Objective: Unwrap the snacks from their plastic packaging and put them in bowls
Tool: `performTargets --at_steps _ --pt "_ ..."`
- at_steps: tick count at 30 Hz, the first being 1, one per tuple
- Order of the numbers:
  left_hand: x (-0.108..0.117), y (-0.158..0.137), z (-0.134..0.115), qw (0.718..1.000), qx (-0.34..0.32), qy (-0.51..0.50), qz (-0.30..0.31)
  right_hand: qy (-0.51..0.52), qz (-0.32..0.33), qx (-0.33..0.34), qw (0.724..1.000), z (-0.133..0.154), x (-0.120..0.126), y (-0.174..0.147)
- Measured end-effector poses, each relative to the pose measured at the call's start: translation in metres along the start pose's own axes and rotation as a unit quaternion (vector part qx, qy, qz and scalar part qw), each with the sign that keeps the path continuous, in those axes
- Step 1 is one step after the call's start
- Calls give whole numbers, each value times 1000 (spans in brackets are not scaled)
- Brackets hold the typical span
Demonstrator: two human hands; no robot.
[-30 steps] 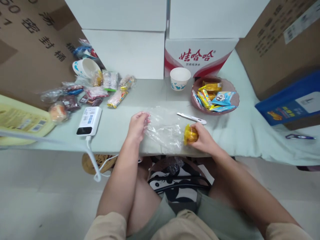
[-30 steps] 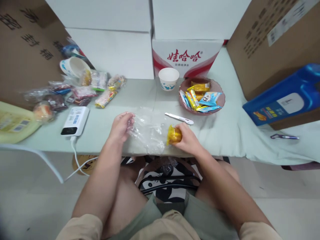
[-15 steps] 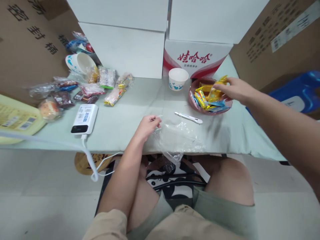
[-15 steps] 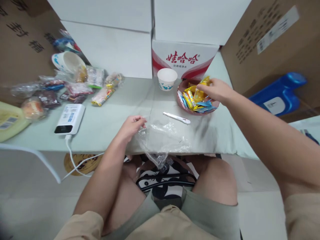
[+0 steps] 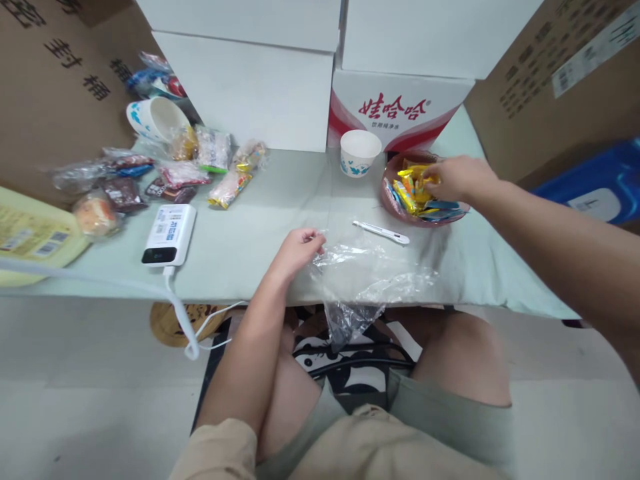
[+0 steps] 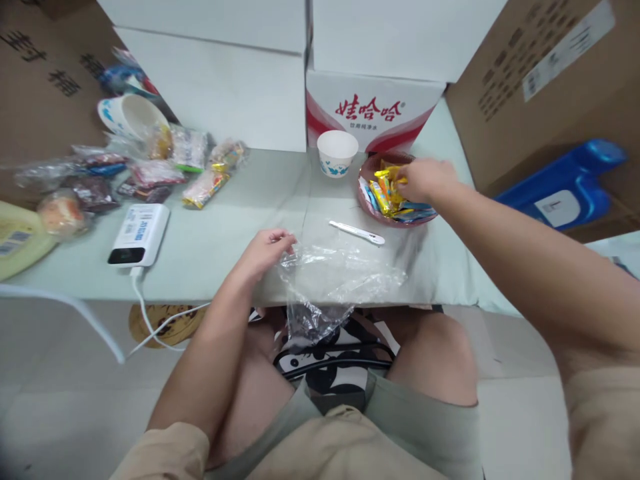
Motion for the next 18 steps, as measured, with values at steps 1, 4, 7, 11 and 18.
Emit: performTargets --at_steps 1,4,7,11,18 --pt "0 0 1 1000 -3 4 3 -22 19 11 1000 9 -2 -10" --pt "0 2 3 999 -18 24 40 -92 120 55 987 33 -20 -60" --pt "2 3 4 995 -29 62 72 -145 325 166 920 48 -54 -131" --pt "5 9 11 996 -35 76 8 -227 393 191 871 56 -90 -214" --pt "11 13 11 986 -96 45 -131 -264 323 91 904 61 -95 -239"
Point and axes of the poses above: each hand's wrist, its own y-axis towards the middle knuckle, its own x-axis out of the back of the hand, z = x × y, the point moved 1 cm from there along y, towards the middle knuckle, and after that the axes turned 6 degrees about y, right-handed, at the moved point
